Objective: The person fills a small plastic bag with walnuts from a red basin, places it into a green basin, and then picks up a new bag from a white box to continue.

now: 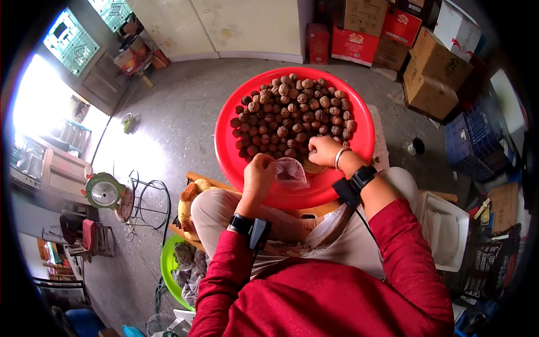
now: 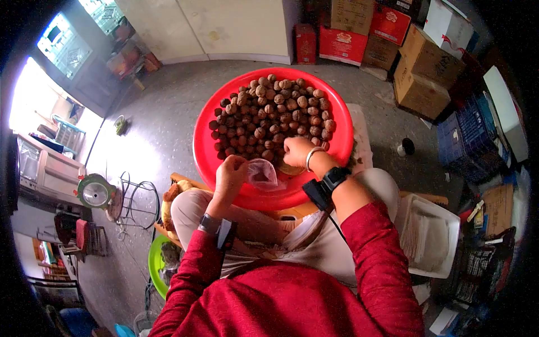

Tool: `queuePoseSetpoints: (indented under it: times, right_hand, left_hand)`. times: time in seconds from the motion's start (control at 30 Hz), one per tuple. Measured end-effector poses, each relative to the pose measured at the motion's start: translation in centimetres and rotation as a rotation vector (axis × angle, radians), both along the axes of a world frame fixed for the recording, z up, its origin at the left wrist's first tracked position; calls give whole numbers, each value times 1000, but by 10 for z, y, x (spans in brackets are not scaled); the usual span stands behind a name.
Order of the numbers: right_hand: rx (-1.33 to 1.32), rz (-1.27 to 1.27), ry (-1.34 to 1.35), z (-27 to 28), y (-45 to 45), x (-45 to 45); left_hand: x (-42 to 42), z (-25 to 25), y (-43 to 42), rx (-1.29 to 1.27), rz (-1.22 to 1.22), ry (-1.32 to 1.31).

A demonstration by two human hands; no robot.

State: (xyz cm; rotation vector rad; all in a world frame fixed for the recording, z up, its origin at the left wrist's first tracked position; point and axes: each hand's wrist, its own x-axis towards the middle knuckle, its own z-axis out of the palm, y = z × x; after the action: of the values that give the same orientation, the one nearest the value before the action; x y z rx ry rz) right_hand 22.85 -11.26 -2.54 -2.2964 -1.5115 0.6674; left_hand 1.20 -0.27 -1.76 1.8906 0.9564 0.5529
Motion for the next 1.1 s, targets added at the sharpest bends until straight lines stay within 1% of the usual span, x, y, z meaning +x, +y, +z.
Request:
queuePoseSetpoints:
  times: [0.03, 0.07, 0.13, 0.17, 0.23, 0.27, 0.3, 0.37, 0.4, 0.43, 0.5, 0.53, 0.57, 0.63, 0.7, 0.8, 0.83, 0.9, 0.93, 1.03, 1.07, 1.1]
  right_hand:
    - [145, -52, 112, 12, 1, -5]
    - [144, -49, 111, 25, 2, -10]
    - [401, -34, 325, 49, 1, -23]
    - [398, -30, 324, 56, 0, -28]
    - [542, 38, 445, 66, -3, -38]
    - [536, 47, 546, 68, -3, -42]
    - [535, 45, 546, 68, -2, -43]
    - [518, 176, 481, 67, -2, -43]
    - [528, 119, 475, 68, -2, -42]
    - [522, 64, 595, 66, 0, -38]
    - [429, -44, 403, 54, 3, -23]
    - [331, -98, 378, 48, 3, -18]
    - [332, -100, 378, 39, 3, -14]
    - [112, -6, 55, 20, 5, -9]
    - [-15, 79, 60, 3, 9, -10]
    - [-72, 208, 99, -11, 17, -17]
    - [-73, 207, 100, -13, 20, -20]
    - [-96, 425, 32, -16, 26, -25]
    - [-190, 451, 18, -18, 31, -29]
    - [-171, 517, 5, -35, 36, -32]
    - [-110, 555, -80, -47, 39, -30]
    - [-109, 553, -80, -57, 40, -27]
  left_hand:
    - [0, 4, -1, -1, 3, -1]
    - [1, 12, -4, -13, 6, 22]
    - [0, 13, -5, -28, 12, 44]
    - [0, 9, -4, -9, -2, 9]
    - [-1, 6, -3, 10, -14, -26]
    - [-1, 6, -4, 7, -11, -24]
    - [0, 6, -4, 4, -8, -22]
    - [0, 11, -6, 34, -3, -23]
    - [0, 12, -7, 65, 3, -23]
    - [-1, 9, -6, 64, 2, -23]
    - [0, 3, -2, 7, 2, -10]
    - [-1, 2, -2, 7, 0, -10]
    - [-1, 2, -2, 45, -3, -14]
    - [-1, 3, -3, 83, -6, -18]
    - [-1, 6, -4, 69, -9, -4]
    - [0, 4, -3, 82, 0, 8]
    - [0, 4, -3, 82, -1, 9]
    - [-1, 4, -4, 90, -8, -13]
    - [0, 6, -4, 91, -11, -12]
    - [0, 9, -6, 74, 1, 24]
    - [0, 8, -5, 86, -4, 24]
    - [-1, 7, -5, 98, -9, 24]
